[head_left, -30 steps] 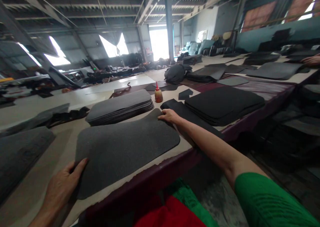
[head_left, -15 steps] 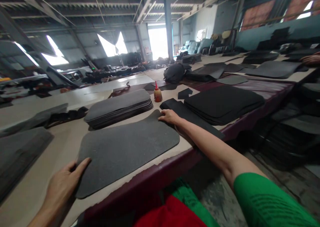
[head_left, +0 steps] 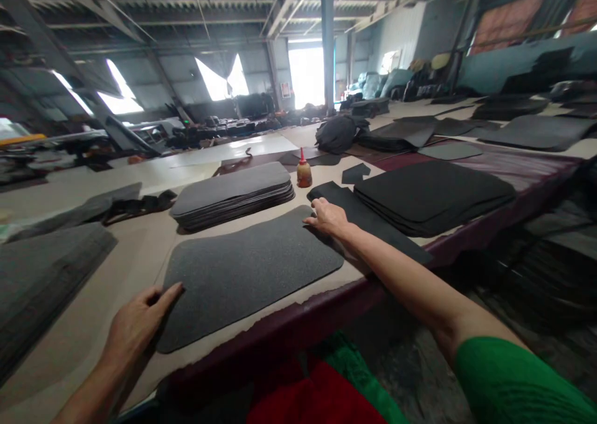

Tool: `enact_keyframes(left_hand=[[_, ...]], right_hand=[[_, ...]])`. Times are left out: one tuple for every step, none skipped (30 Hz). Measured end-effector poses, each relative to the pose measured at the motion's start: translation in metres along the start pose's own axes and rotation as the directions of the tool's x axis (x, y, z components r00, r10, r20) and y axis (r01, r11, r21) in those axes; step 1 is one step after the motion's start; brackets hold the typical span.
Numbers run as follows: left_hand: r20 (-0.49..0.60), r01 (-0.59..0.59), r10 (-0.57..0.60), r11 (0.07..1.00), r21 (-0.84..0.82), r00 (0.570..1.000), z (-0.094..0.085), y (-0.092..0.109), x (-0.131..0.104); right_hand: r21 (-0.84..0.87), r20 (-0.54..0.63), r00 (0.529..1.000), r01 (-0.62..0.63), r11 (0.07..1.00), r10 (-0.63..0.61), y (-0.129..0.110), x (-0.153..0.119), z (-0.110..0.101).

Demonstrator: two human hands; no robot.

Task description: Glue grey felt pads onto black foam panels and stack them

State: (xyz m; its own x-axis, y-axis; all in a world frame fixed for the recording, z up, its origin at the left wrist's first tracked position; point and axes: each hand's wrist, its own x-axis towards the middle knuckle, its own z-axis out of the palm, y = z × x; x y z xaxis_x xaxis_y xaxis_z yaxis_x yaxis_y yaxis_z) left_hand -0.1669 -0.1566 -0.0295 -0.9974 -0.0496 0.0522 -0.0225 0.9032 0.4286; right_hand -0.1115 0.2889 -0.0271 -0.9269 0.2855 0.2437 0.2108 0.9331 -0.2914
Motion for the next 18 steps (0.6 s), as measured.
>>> enact_keyframes(left_hand=[[-0.011, 0.004, -0.004, 1.000, -0.022, 1.000, 0.000, 0.000, -0.001], [-0.016, -0.008, 0.007, 0.999, -0.050, 1.000, 0.000, 0.000, -0.002], [-0.014, -0.033, 0.032, 0.996, -0.087, 0.999, 0.000, 0.001, -0.005], [-0.028, -0.074, 0.071, 0.989, -0.129, 0.997, -0.001, 0.002, -0.008], [-0.034, -0.132, 0.128, 0.979, -0.153, 0.991, -0.001, 0.003, -0.011], [-0.043, -0.151, 0.146, 0.973, -0.174, 0.988, 0.000, 0.003, -0.013], [-0.054, -0.151, 0.144, 0.971, -0.183, 0.988, 0.001, 0.003, -0.014], [-0.060, -0.154, 0.146, 0.969, -0.194, 0.988, 0.003, 0.001, -0.013], [-0.068, -0.155, 0.144, 0.967, -0.201, 0.987, 0.005, -0.002, -0.011], [-0.076, -0.158, 0.145, 0.965, -0.208, 0.987, 0.007, -0.005, -0.009], [-0.082, -0.159, 0.145, 0.963, -0.217, 0.986, 0.009, -0.008, -0.007], [-0.090, -0.165, 0.148, 0.960, -0.226, 0.985, 0.011, -0.011, -0.005], [-0.096, -0.171, 0.153, 0.956, -0.237, 0.984, 0.012, -0.013, -0.004], [-0.100, -0.179, 0.158, 0.952, -0.249, 0.982, 0.013, -0.014, -0.004], [-0.104, -0.186, 0.164, 0.947, -0.262, 0.981, 0.013, -0.014, -0.004], [-0.106, -0.193, 0.169, 0.942, -0.276, 0.980, 0.014, -0.014, -0.003], [-0.107, -0.198, 0.173, 0.937, -0.289, 0.979, 0.014, -0.014, -0.003], [-0.109, -0.201, 0.176, 0.932, -0.300, 0.978, 0.014, -0.014, -0.002]], right_hand=[[-0.017, -0.003, 1.000, 0.016, 1.000, -0.016, -0.005, -0.007, -0.006], [-0.028, -0.002, 0.999, 0.037, 0.999, -0.037, -0.010, -0.015, -0.012], [-0.033, 0.004, 0.998, 0.060, 0.998, -0.060, -0.015, -0.024, -0.017], [-0.033, 0.010, 0.996, 0.084, 0.996, -0.084, -0.019, -0.033, -0.022], [-0.028, 0.018, 0.994, 0.108, 0.994, -0.107, -0.021, -0.042, -0.026], [-0.023, 0.026, 0.993, 0.119, 0.993, -0.118, -0.021, -0.051, -0.028], [-0.014, 0.035, 0.992, 0.123, 0.992, -0.123, -0.017, -0.057, -0.028], [-0.006, 0.054, 0.991, 0.124, 0.992, -0.123, -0.012, -0.061, -0.025], [-0.003, 0.090, 0.989, 0.118, 0.993, -0.118, -0.004, -0.064, -0.020], [0.007, 0.125, 0.986, 0.107, 0.994, -0.107, 0.004, -0.066, -0.014], [0.016, 0.162, 0.983, 0.081, 0.997, -0.082, 0.013, -0.066, -0.007], [0.027, 0.201, 0.976, 0.075, 0.997, -0.078, 0.021, -0.067, 0.001], [0.059, 0.221, 0.970, 0.091, 0.994, -0.102, 0.028, -0.068, 0.007], [0.085, 0.227, 0.967, 0.100, 0.991, -0.117, 0.034, -0.070, 0.012], [0.102, 0.224, 0.966, 0.106, 0.989, -0.127, 0.038, -0.071, 0.016], [0.113, 0.213, 0.968, 0.110, 0.987, -0.132, 0.040, -0.073, 0.018], [0.113, 0.204, 0.971, 0.105, 0.988, -0.127, 0.041, -0.075, 0.019], [0.105, 0.197, 0.974, 0.093, 0.990, -0.113, 0.041, -0.076, 0.019]])
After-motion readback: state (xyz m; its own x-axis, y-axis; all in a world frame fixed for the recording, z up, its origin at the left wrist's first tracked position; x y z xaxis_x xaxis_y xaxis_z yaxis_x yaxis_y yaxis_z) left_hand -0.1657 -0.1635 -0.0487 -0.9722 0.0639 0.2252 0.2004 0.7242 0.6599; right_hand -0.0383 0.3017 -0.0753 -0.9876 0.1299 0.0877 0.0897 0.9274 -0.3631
